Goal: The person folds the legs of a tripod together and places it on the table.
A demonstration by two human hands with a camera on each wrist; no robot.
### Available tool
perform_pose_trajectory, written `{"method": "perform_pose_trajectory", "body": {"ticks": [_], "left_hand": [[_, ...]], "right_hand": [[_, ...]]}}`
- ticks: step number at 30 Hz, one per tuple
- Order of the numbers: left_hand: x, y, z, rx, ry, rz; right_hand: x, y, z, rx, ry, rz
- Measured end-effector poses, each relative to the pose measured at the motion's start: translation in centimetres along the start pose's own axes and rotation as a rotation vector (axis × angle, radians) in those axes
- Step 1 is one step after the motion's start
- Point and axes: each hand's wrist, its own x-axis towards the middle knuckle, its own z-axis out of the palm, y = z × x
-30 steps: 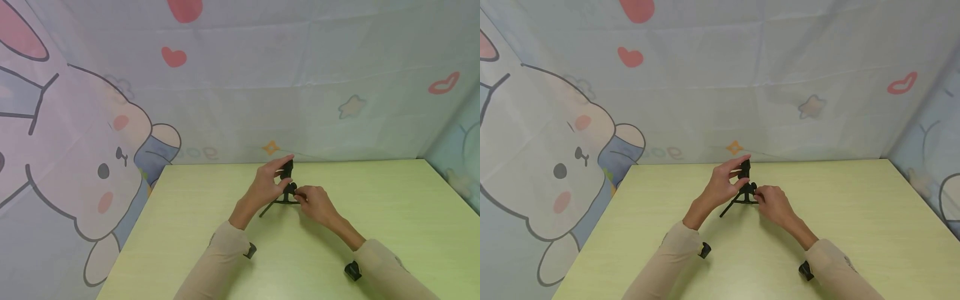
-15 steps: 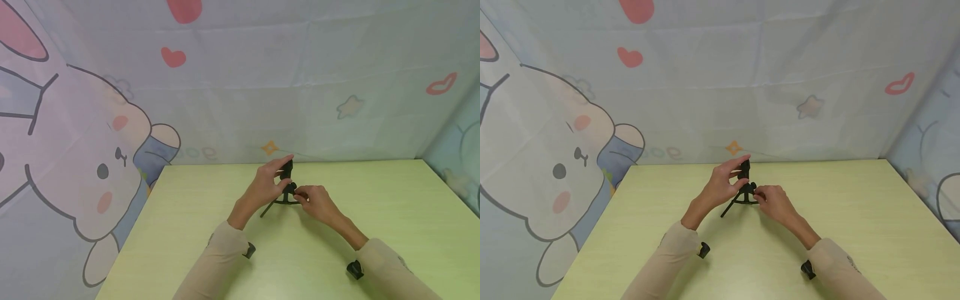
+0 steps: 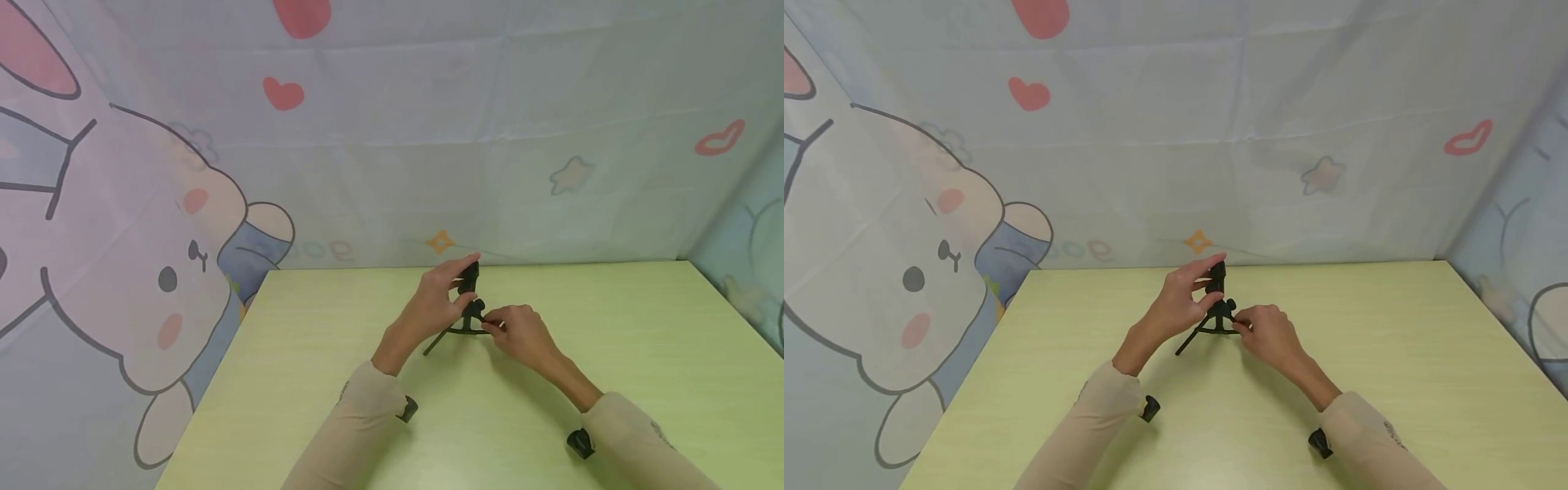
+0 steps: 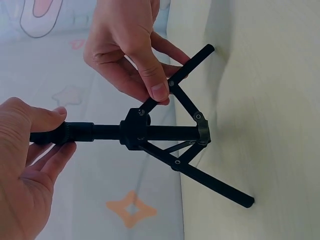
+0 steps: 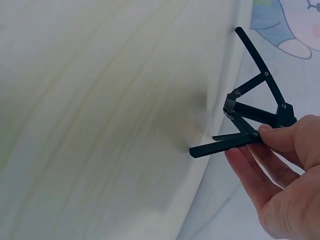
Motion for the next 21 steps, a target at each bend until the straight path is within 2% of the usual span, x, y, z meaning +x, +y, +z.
{"method": "perform_pose_trajectory", "body": {"ticks": [14,21], "left_hand": [[0.07,0.09,-0.27,0.005,-0.017,-0.050],[0.03,0.17,-0.47,0.012,-0.016,-0.061]], "right_hand": [[-0.05,-0.40,0.35,0.137,0.061,0.023],[0.19,-0.66,0.69,0.157,0.113,0.025]]}}
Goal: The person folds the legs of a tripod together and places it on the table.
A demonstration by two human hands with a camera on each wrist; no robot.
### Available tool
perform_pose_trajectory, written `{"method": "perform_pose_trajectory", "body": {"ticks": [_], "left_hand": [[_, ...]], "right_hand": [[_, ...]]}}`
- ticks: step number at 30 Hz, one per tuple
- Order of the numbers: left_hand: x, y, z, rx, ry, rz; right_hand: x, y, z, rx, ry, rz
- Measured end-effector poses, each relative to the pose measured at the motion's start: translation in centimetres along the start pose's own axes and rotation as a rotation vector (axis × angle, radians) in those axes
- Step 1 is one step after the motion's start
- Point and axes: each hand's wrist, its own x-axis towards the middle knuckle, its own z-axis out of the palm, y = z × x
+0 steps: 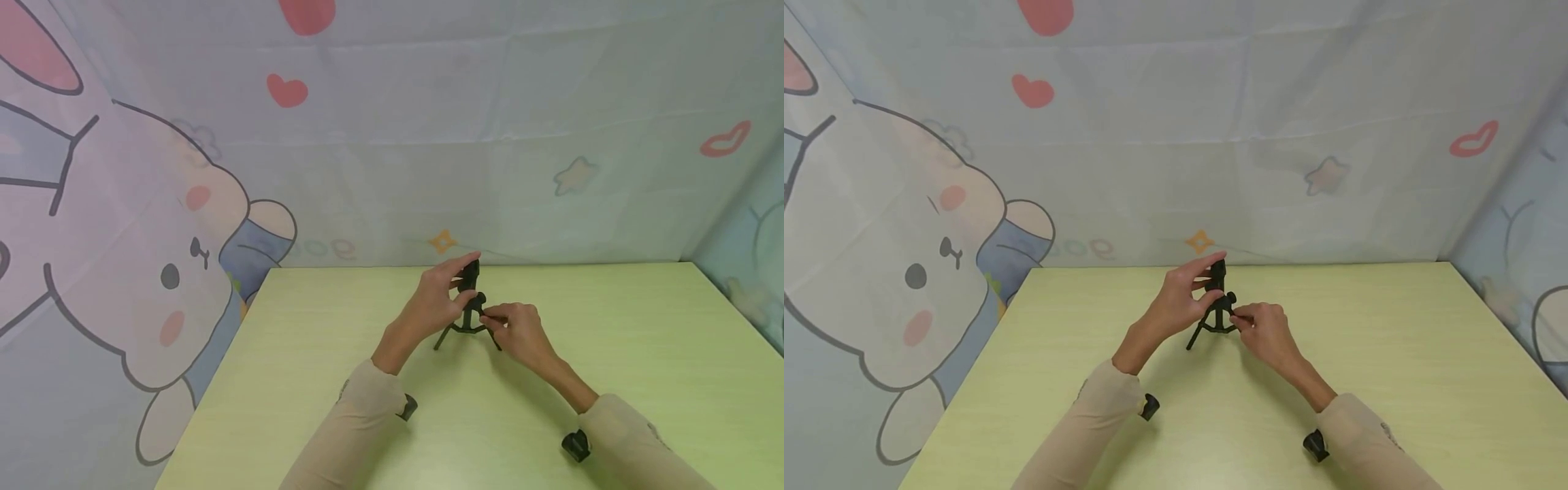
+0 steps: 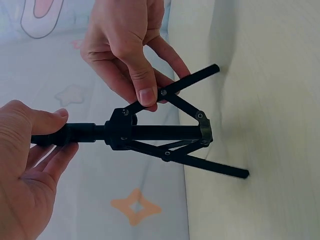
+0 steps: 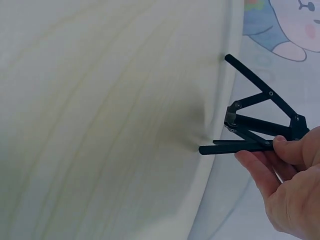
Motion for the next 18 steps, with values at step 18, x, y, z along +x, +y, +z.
{"method": "perform_pose_trajectory", "body": {"ticks": [18], "left_hand": [[0.13,-0.15,-0.12,0.008,0.003,0.027]], "right_hand": [[0.01,0.32,0.41,0.062,0.075,0.001]]}}
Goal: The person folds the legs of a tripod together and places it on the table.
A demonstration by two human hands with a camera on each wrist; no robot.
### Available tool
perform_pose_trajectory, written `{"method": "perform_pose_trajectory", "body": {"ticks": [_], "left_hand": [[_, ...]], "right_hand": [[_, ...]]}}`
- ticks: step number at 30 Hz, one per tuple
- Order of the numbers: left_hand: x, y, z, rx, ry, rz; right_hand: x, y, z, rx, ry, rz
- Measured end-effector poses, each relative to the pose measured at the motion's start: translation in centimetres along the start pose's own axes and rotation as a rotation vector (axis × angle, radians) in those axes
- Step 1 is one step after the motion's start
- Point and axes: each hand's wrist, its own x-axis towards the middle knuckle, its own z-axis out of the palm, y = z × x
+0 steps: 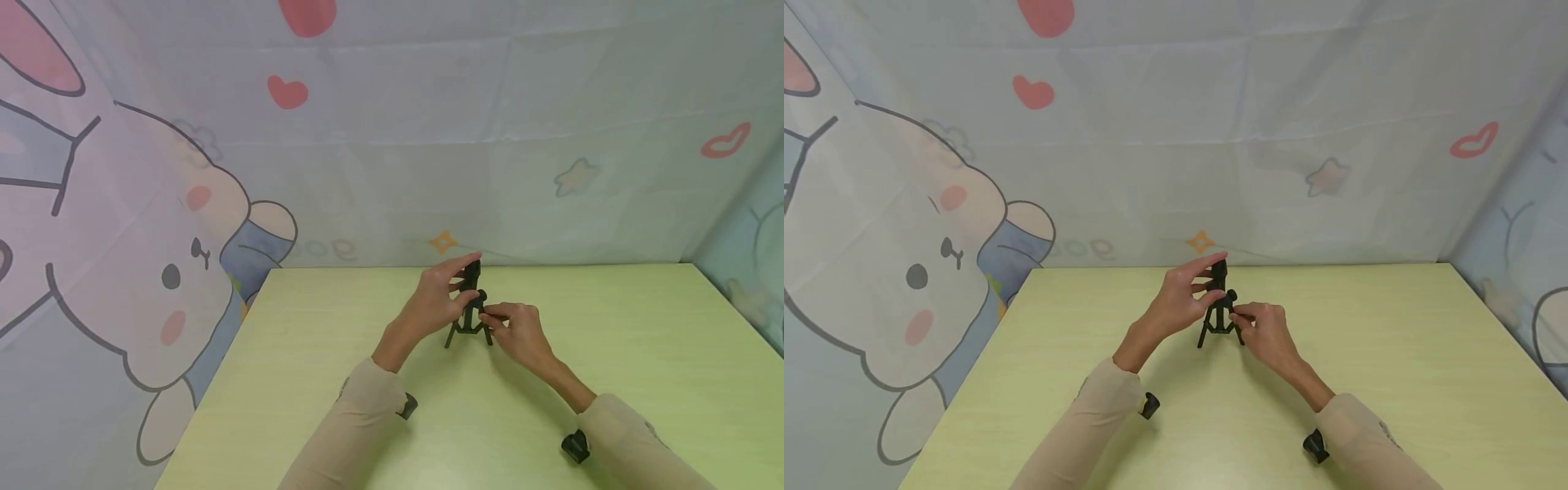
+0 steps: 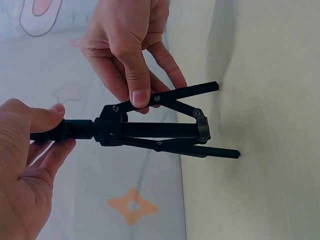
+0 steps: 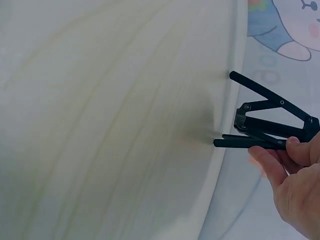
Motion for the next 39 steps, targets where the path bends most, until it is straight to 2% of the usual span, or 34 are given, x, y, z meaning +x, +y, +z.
{"method": "perform_pose_trajectory", "body": {"ticks": [9,20,30,39], "left_hand": [[0.1,-0.5,-0.1,0.002,0.021,0.027],[0.2,-0.6,-0.3,-0.020,0.024,0.028],[0.2,-1.0,-0.3,-0.051,0.034,0.037],[0.3,-1.3,-0.1,-0.072,0.052,0.037]], "right_hand": [[0.3,0.4,0.3,0.055,0.007,-0.011],[0.6,0.5,0.3,0.102,-0.002,-0.017],[0.7,0.9,0.5,0.187,-0.025,0.034],[0.8,1.1,0.7,0.242,-0.037,0.037]]}}
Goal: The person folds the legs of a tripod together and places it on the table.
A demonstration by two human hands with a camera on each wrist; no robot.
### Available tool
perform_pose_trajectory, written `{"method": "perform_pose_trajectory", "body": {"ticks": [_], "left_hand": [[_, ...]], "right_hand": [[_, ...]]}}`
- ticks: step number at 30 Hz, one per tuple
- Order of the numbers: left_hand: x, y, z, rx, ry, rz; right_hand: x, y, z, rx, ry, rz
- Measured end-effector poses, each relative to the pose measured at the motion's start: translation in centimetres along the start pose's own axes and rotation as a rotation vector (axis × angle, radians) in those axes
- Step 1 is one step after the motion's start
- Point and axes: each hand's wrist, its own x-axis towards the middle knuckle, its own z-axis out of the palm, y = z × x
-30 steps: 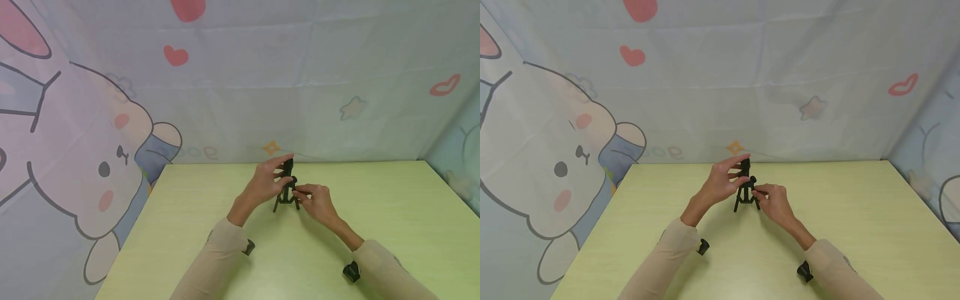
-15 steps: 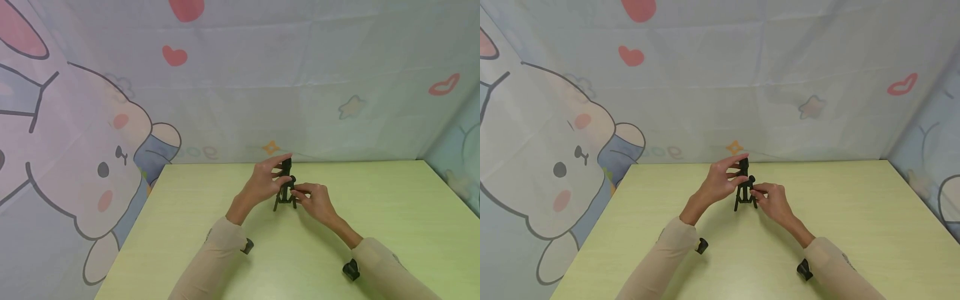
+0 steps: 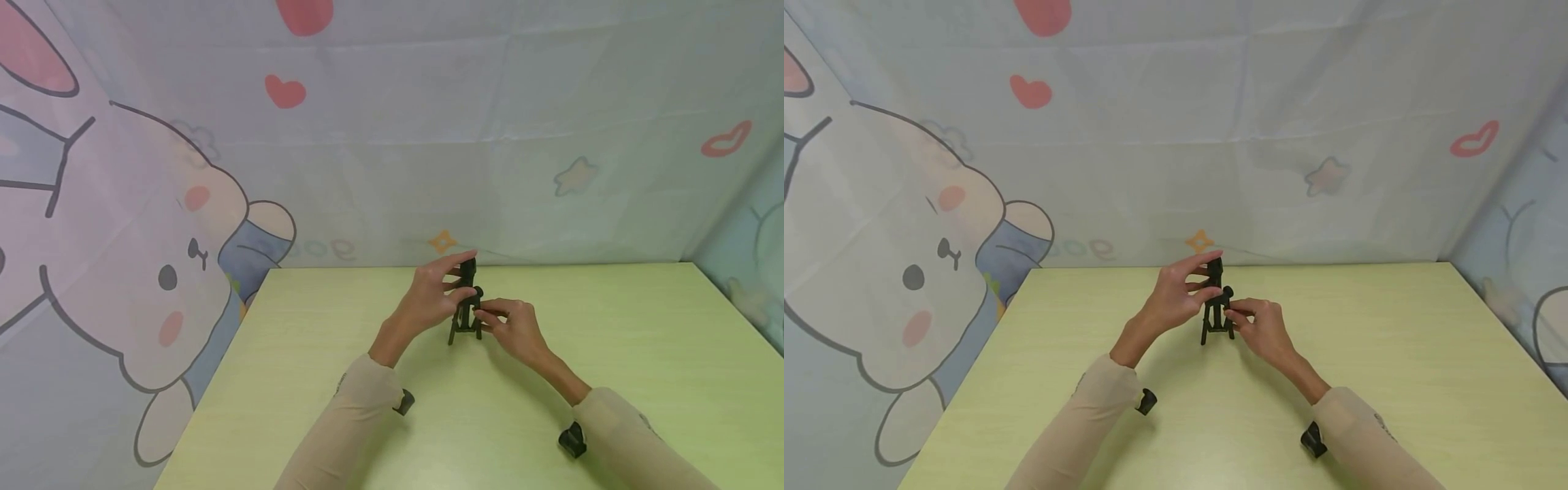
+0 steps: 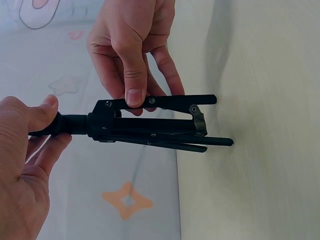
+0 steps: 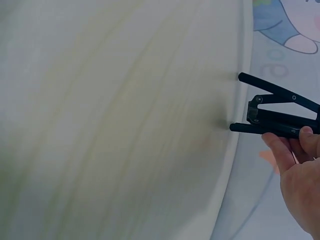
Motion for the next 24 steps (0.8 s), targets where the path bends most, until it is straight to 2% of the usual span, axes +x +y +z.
{"method": "perform_pose_trajectory", "body": {"ticks": [8,17,24], "left_hand": [[-0.1,0.0,0.1,-0.001,0.000,-0.004],[-0.5,-0.1,0.3,0.028,0.006,-0.003],[-1.2,-0.5,0.6,-0.024,0.018,-0.024]], "right_hand": [[-0.1,0.1,-0.1,-0.004,-0.009,-0.001],[0.0,0.2,-0.3,-0.057,-0.050,0.013],[-0.1,0.4,-0.4,-0.122,-0.050,-0.012]]}}
